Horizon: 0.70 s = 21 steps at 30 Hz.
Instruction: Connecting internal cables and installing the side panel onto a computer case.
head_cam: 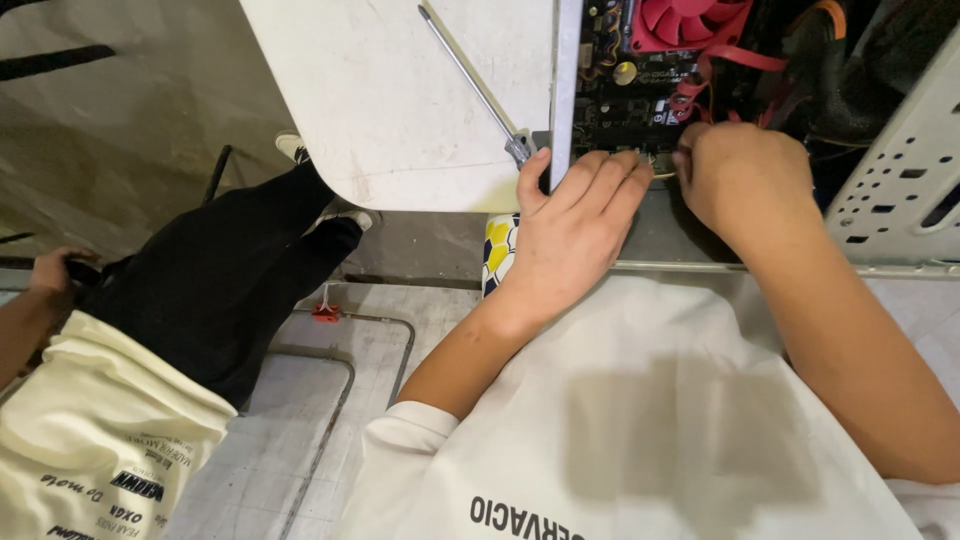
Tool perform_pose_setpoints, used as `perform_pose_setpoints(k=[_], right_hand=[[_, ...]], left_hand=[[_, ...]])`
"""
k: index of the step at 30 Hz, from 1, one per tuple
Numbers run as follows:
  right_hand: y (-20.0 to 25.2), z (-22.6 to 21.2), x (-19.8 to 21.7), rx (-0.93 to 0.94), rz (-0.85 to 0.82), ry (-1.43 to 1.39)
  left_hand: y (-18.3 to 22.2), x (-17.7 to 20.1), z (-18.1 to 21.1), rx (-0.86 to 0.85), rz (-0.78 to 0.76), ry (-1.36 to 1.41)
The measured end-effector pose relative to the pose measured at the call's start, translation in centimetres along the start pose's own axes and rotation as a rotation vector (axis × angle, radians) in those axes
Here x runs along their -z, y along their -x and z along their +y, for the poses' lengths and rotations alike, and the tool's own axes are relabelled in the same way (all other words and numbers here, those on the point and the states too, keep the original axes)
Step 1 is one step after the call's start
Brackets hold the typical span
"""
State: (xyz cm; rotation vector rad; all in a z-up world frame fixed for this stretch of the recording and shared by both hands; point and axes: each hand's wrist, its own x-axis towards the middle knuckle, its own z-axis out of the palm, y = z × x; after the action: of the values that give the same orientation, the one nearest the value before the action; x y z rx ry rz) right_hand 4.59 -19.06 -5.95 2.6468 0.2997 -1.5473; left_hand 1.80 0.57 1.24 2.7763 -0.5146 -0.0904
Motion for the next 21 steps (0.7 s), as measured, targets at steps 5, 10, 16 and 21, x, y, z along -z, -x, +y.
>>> perform_pose_setpoints(k=[5, 10, 16, 21], right_hand=[[-0.5, -1.2, 0.9, -0.046, -0.048, -0.087], [0.1, -1.4, 1.8, 0.058, -0.054, -0.306], [-0.5, -1.1, 0.4, 0.073, -0.005, -0.283], [0.5, -1.4, 2.6, 0.139, 0.007, -0.385]], left_hand=[[-0.2, 0.1, 0.1, 0.003, 0.003, 0.003], [1.1, -2.6, 0.1, 0.014, 0.013, 0.222], [1.1, -2.7, 0.1, 0.018, 0.012, 0.204], [1.0, -2.6, 0.3, 0.030, 0.031, 0.218]])
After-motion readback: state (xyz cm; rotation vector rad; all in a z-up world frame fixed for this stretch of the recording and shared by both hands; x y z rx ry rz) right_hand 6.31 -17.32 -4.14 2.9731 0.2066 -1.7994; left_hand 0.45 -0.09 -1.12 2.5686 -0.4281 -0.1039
